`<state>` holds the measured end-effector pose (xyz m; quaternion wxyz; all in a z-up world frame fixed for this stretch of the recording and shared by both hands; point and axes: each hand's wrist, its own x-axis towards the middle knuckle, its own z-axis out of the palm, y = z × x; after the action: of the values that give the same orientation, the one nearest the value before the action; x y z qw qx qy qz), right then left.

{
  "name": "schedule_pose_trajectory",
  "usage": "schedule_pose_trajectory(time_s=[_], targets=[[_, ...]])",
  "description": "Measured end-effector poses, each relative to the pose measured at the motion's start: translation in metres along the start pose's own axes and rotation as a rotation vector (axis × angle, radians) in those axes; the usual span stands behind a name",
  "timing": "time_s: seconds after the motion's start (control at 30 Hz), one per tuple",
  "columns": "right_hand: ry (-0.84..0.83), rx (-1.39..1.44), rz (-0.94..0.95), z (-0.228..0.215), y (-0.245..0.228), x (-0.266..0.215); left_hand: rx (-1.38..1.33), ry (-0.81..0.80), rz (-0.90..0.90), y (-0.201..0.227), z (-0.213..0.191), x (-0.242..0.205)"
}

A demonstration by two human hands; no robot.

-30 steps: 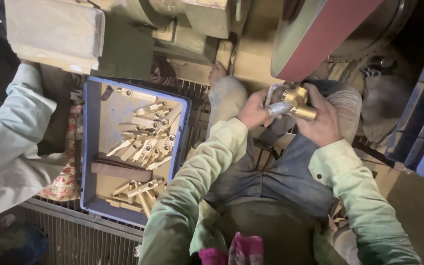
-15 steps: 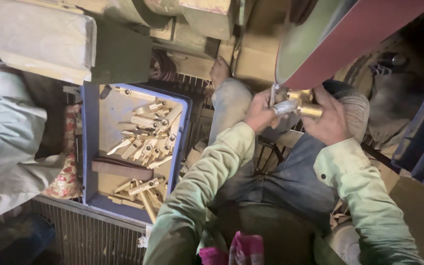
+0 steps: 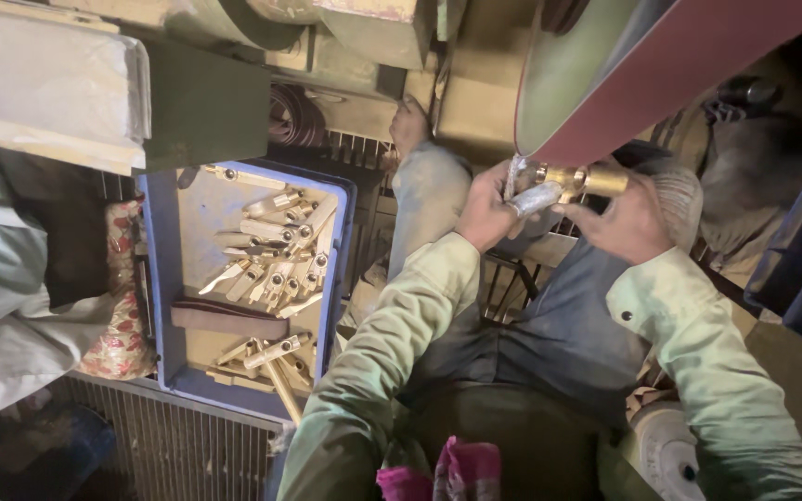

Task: The person sits on the floor and repeatedly picks up brass-colored metal parts from a blue bin. They press each part against a moving belt sander to smooth its surfaces, then place the finished parts into a second bin.

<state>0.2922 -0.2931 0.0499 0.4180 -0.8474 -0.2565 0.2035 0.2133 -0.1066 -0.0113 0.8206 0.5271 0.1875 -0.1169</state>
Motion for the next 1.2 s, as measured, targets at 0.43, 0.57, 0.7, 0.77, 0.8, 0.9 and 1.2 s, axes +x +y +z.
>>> schedule_pose_trajectory(time_s=[0.43,0.57,0.7,0.77,0.8,0.9,1.2], targets=[[-0.166,0.079,0.096,-0.014,0.016,0.009,-0.003,-0.046,-0.02,0.012,-0.001,-0.001],[-0.207,0.274,0.066,-0.016,0.015,0.014,0.049,-0.019,-0.036,0.013,0.0,-0.001],[-0.238,0.361,0.126,-0.016,0.019,0.015,0.034,-0.009,-0.081,0.015,-0.001,-0.001],[-0.255,0.44,0.133,-0.017,0.021,0.012,0.046,-0.008,-0.051,0.016,0.0,-0.002],[-0.263,0.462,0.127,-0.017,0.021,0.013,0.054,-0.007,-0.034,0.018,-0.001,-0.001],[-0.302,0.551,0.289,-0.018,0.022,0.015,0.041,-0.017,-0.1,0.018,-0.001,-0.001],[-0.355,0.501,0.539,-0.013,0.038,0.025,0.052,-0.015,-0.116,-0.027,-0.015,0.012]])
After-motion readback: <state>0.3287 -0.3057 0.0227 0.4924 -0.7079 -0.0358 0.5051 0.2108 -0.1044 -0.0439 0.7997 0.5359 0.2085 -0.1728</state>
